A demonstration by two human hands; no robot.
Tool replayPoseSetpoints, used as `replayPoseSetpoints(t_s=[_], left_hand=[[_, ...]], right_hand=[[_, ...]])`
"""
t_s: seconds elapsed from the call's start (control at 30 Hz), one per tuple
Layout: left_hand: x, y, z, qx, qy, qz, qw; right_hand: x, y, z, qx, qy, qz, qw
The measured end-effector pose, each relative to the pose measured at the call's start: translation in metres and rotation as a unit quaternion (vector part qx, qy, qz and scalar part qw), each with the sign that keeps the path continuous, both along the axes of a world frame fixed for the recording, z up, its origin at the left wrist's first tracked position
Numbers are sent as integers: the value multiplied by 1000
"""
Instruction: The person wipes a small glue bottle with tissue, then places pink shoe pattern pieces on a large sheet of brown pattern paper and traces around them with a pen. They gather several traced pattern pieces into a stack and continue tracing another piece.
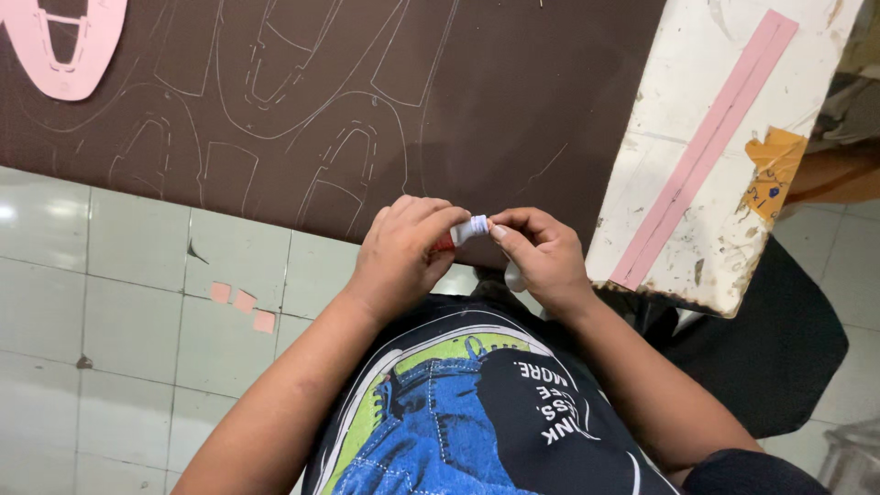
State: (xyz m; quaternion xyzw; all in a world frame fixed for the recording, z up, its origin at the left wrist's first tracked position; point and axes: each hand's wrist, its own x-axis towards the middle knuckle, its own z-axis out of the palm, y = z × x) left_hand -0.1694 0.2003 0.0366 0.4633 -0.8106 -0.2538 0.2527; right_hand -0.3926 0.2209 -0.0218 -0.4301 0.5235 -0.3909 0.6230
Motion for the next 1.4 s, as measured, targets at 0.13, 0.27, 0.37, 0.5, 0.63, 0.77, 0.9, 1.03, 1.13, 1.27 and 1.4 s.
replayPoseSetpoints(t_s=[0.13,0.27,0.37,0.5,0.63,0.77,0.9,1.03,1.13,1.27,1.4], left_hand=[[-13,-3,8,-101,-87,-20,991],[-25,-6,15,-181,-137,-38,973],[-33,-9,18,-168,-147,-53,973],[-41,-10,17,-164,-157,-57,972],[-41,-7,6,-112,-89,-37,989],[-31,-4,-22,170,15,84,982],[-16,2,-56,259,122,113,952],[-11,11,-80,268,150,119,944],[-8,12,-85,265,160,120,943],[-7,11,-84,261,151,125,945],[-7,8,-82,255,147,127,947]], right_hand=[[-4,3,-16,109,-42,-37,992],[-10,-2,-23,212,-184,-91,956],[-13,-5,-22,228,-220,-101,943],[-13,4,-22,176,-159,-91,967],[-29,9,-27,101,-45,-36,993],[-74,-26,-34,-68,223,21,972],[-95,-71,-44,-179,411,-29,893],[-67,-61,-50,-364,522,47,770],[-53,-51,-51,-423,475,106,764],[-68,-72,-53,-409,501,23,763],[-72,-84,-55,-368,481,44,794]])
